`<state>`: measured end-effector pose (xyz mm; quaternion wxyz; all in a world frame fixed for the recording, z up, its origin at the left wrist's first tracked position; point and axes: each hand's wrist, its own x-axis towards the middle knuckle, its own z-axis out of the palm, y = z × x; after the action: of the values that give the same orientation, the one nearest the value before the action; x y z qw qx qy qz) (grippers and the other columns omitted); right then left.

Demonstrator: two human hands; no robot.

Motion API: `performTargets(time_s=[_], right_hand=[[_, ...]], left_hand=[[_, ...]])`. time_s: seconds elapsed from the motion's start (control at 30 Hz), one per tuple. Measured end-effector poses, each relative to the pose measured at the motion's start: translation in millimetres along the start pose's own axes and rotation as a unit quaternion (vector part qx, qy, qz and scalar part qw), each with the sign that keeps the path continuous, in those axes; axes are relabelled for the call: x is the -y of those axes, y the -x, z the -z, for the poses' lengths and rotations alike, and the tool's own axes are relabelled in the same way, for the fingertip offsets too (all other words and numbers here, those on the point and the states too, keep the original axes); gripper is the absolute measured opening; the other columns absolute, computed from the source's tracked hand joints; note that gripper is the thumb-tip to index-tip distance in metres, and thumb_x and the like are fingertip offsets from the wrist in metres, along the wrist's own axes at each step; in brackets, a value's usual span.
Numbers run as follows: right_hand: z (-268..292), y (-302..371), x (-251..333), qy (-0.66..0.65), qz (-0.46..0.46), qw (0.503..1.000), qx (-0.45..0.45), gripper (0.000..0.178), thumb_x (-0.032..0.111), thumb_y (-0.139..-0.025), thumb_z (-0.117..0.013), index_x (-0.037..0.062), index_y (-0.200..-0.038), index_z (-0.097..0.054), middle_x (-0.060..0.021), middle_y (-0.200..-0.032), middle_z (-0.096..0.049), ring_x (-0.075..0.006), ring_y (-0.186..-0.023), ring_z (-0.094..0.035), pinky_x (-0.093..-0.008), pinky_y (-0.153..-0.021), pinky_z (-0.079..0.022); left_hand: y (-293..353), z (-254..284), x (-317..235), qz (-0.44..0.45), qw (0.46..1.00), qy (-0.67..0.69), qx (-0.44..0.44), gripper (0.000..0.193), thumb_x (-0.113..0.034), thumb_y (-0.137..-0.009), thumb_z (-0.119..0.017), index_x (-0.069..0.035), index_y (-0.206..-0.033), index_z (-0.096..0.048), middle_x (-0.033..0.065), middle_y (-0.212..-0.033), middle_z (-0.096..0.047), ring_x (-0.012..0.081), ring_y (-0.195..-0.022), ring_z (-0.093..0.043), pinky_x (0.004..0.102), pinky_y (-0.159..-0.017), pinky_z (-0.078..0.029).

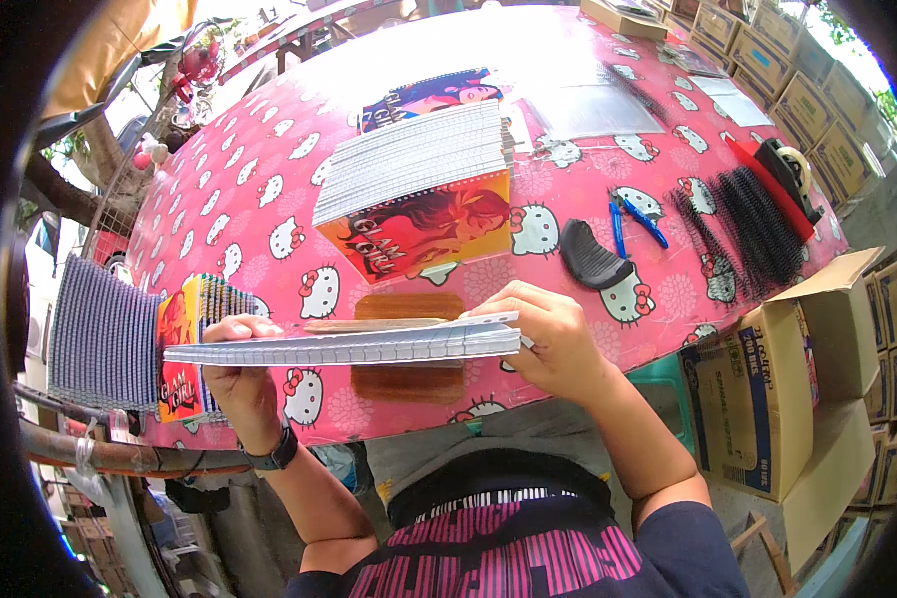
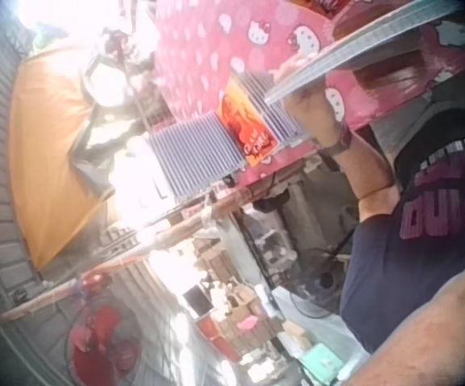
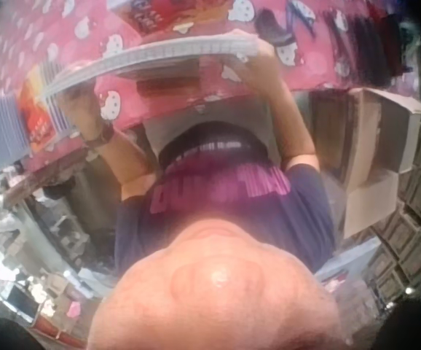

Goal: The person manually inserts wire coils through the pre-punched holes of notebook stacks to bind them, then sets each bound notebook onto a separate pile.

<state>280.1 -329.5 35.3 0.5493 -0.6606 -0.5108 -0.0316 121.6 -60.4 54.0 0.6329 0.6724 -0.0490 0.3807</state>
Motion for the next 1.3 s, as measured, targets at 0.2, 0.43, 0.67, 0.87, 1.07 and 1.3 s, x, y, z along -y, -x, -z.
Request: performTargets(time_s=[0.2,0.43,0.67,0.87,1.07,1.3], right_hand=[[-3.4,2.9,-8.6,0.008,0.008,1.000,-0.018,0.015,0.005,-0.080,-0.064,-0.0022,-0.093,-0.066,-0.0143,-0.084,-0.068,-0.0228,-0.074,-0.066,-0.0330,-0.065,-0.052],[-7.4,9.9,-15.0,0.005,-0.046,0.998,0.053,0.020,0.002,-0.078,-0.060,0.0015,-0.097,-0.065,-0.0138,-0.082,-0.066,-0.0301,-0.075,-0.065,-0.0369,-0.065,-0.052],[-21.3,39.1,-48.4,0.090,-0.086,0.979,0.164,0.014,0.010,-0.079,-0.068,0.0075,-0.092,-0.066,-0.0116,-0.080,-0.063,-0.0298,-0.076,-0.063,-0.0377,-0.070,-0.050],[157.4,18.9,-112.1,0.406,-0.210,0.864,-0.211,0.018,0.017,-0.088,-0.061,0.0020,-0.096,-0.066,-0.0159,-0.086,-0.068,-0.0306,-0.077,-0.065,-0.0368,-0.071,-0.050],[223.5,76.0,-167.9,0.477,-0.405,0.776,-0.079,0.031,0.022,-0.076,-0.074,0.0016,-0.098,-0.067,-0.0171,-0.092,-0.068,-0.0289,-0.087,-0.066,-0.0381,-0.078,-0.051],[260.0,69.2,-182.3,0.503,-0.348,0.785,-0.096,0.027,0.027,-0.088,-0.060,0.0031,-0.097,-0.069,-0.0191,-0.086,-0.068,-0.0351,-0.081,-0.066,-0.0413,-0.072,-0.049]], left_hand=[[-3.2,-8.8,-4.5,-0.007,1.000,-0.030,-0.003,0.028,-0.010,-0.079,-0.074,-0.006,-0.099,-0.054,0.0084,-0.088,-0.059,0.0190,-0.082,-0.059,0.0312,-0.075,-0.049],[-1.5,4.3,11.9,0.039,0.998,-0.039,-0.004,0.028,-0.011,-0.080,-0.074,-0.001,-0.099,-0.056,0.0125,-0.095,-0.062,0.0186,-0.085,-0.060,0.0305,-0.077,-0.049],[54.4,47.6,83.4,0.138,0.978,0.005,-0.157,0.051,-0.011,-0.087,-0.064,0.000,-0.133,-0.044,0.0118,-0.131,-0.051,0.0217,-0.121,-0.048,0.0335,-0.103,-0.034],[31.0,30.9,65.6,0.083,0.984,0.092,-0.129,0.050,-0.031,-0.093,-0.057,0.000,-0.131,-0.045,0.0096,-0.116,-0.056,0.0191,-0.113,-0.051,0.0337,-0.100,-0.034],[13.7,-9.3,60.7,0.122,0.968,0.023,-0.219,0.030,-0.021,-0.094,-0.054,0.001,-0.116,-0.056,0.0027,-0.090,-0.058,0.0081,-0.081,-0.051,0.0229,-0.075,-0.040],[12.8,-10.8,50.8,0.130,0.967,-0.016,-0.217,0.039,-0.023,-0.097,-0.050,0.000,-0.128,-0.051,0.0018,-0.099,-0.058,0.0043,-0.081,-0.047,0.0210,-0.071,-0.036]])
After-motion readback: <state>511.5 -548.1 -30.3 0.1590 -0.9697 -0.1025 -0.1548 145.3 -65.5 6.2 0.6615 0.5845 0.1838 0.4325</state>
